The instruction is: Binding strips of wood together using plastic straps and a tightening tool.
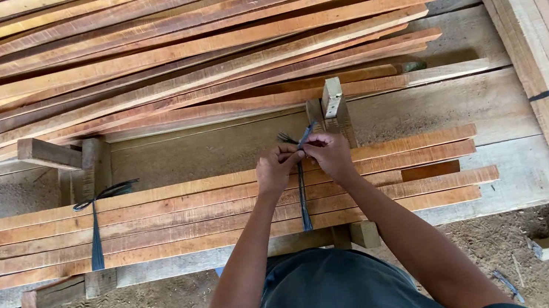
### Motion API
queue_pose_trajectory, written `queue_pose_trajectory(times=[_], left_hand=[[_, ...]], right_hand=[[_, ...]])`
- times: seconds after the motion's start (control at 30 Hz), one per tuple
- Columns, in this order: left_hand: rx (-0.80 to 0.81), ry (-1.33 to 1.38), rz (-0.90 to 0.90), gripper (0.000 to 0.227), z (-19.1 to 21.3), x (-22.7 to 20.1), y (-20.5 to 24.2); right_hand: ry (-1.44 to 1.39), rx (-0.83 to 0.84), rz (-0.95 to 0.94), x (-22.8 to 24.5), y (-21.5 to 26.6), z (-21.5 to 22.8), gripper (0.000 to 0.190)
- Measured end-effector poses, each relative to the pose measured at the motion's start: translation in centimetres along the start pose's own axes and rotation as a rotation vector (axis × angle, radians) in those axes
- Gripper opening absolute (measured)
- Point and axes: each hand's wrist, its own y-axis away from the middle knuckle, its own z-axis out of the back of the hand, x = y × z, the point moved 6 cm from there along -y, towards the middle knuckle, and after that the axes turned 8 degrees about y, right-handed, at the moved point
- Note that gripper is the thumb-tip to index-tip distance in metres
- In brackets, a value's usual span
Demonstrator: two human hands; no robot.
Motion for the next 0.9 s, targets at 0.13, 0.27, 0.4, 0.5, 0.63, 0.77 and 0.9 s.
queue_pose_trajectory(times=[0.13, 0.27, 0.4, 0.5, 0.63, 0.77, 0.9], left_hand=[[-0.063, -0.151, 0.018, 0.026, 0.1, -0.5, 0.4], [-0.116, -0.312, 0.006, 0.026, 0.0, 1.5, -0.9], [-0.077, -0.266, -0.017, 0.023, 0.0, -1.4, 1.4], [-0.013, -0.234, -0.074, 0.033, -0.2, -3.8, 2.8], [0.092, -0.338, -0.044, 0.060, -0.5, -3.3, 3.0], [0.202, -0.142, -0.038, 0.069, -0.6, -1.1, 2.0], [0.233, -0.328, -0.007, 0.067, -0.5, -2.1, 3.6]], right_hand=[[-0.021, 0.045, 0.038, 1.3, 0.6, -0.2, 0.017], [-0.014, 0.160, 0.047, 0.3, 0.3, 0.5, 0.033], [0.059, 0.181, 0.054, 1.6, 1.3, 0.8, 0.035], [0.056, 0.121, 0.100, 1.0, 0.5, 0.6, 0.027], [-0.009, 0.040, 0.056, 0.3, -0.1, 0.9, 0.027], [-0.104, 0.047, 0.064, -1.6, -1.3, 1.2, 0.029], [-0.120, 0.032, 0.047, -1.9, -1.1, 1.1, 0.031]])
